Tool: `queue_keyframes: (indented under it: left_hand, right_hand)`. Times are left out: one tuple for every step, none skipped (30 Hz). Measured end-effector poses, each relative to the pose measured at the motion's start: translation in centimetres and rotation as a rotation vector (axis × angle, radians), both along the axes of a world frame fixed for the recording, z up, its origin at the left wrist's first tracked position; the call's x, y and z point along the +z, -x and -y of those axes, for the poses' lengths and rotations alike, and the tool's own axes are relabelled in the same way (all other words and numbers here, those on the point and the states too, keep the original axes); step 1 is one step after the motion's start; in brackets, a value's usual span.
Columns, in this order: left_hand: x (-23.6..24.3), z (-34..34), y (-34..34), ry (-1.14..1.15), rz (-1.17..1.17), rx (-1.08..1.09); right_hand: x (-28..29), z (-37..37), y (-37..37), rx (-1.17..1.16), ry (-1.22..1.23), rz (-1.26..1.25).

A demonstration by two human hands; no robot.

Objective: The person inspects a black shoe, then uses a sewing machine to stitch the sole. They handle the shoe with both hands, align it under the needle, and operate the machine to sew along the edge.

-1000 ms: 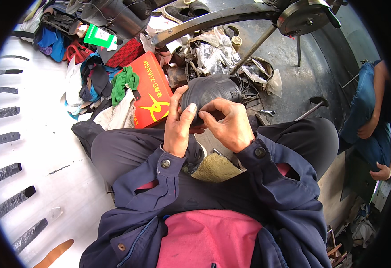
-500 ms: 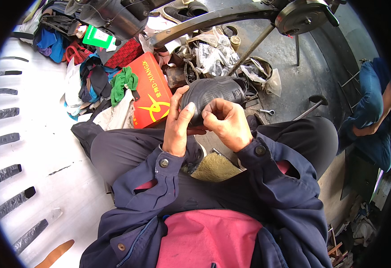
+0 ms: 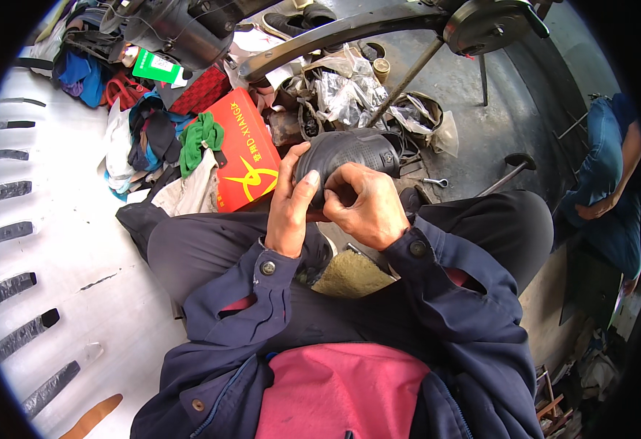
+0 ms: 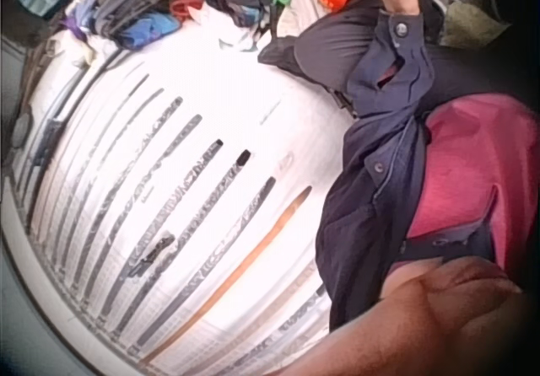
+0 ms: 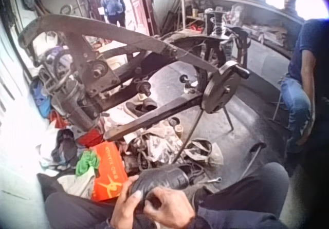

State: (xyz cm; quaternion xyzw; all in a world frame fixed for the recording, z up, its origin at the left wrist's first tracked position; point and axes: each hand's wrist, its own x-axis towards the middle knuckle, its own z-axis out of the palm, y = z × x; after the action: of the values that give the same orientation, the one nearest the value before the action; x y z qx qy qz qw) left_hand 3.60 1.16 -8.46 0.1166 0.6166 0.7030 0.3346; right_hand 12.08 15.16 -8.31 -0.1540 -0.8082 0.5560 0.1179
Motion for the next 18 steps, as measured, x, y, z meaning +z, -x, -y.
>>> queue_keyframes:
  left_hand:
    - [0.0,0.0,-0.1,-0.011,0.025,0.001]
    - [0.0,0.0,-0.1,0.004,0.017,-0.001]
    - [0.0,-0.1,-0.2,0.019,0.01,-0.003]
    - [0.0,-0.1,-0.2,0.038,0.004,-0.004]
    - [0.1,-0.1,-0.2,0.017,0.054,0.009]
    - [0.1,-0.1,-0.2,-0.002,0.106,0.022]
    - [0.2,-0.1,-0.2,-0.02,0.162,0.036]
    - [0.3,-0.1,-0.2,-0.007,0.163,0.028]
    - [0.4,0.0,-0.2,0.008,0.169,0.021]
    - [0.5,0.0,-0.1,0.017,0.171,0.011]
    - [0.6,0.0,0.0,0.022,0.182,0.01]
    - [0.6,0.1,0.1,0.02,0.188,0.007]
    - [0.7,0.1,0.1,0.021,0.201,0.008]
    - [0.8,0.2,0.1,0.023,0.214,0.009]
    - [0.9,0.2,0.1,0.029,0.234,0.012]
    - [1.0,0.2,0.0,0.027,0.255,0.01]
    - [1.1,0.2,0.1,0.03,0.27,0.012]
    - [1.1,0.3,0.1,0.024,0.285,0.01]
  right_hand:
    - [0.0,0.0,0.0,-0.005,-0.004,0.011]
    - [0.0,0.0,0.0,-0.01,-0.008,0.013]
    - [0.0,0.1,0.0,-0.016,-0.015,0.007]
    - [-0.1,0.1,0.0,-0.021,0.016,0.008]
    - [-0.1,0.1,0.0,-0.028,0.045,0.0]
    - [-0.1,0.1,-0.1,-0.036,0.074,-0.006]
    - [-0.1,0.0,-0.2,-0.025,0.178,0.025]
    - [-0.2,-0.1,-0.2,-0.014,0.282,0.056]
    - [-0.2,-0.1,-0.3,-0.003,0.387,0.089]
    - [-0.1,-0.3,-0.4,0.01,0.454,0.085]
    - [-0.1,-0.5,-0.5,0.023,0.522,0.082]
    - [-0.1,-0.6,-0.5,0.033,0.591,0.071]
    - [-0.1,-0.7,-0.5,0.02,0.61,0.082]
    - [-0.1,-0.7,-0.6,0.003,0.633,0.085]
    - [-0.1,-0.6,-0.6,-0.018,0.653,0.112]
    - [-0.1,-0.6,-0.7,-0.024,0.634,0.078]
    - [-0.2,-0.6,-0.7,-0.023,0.634,0.09]
    - [-0.3,-0.6,-0.8,-0.021,0.633,0.102]
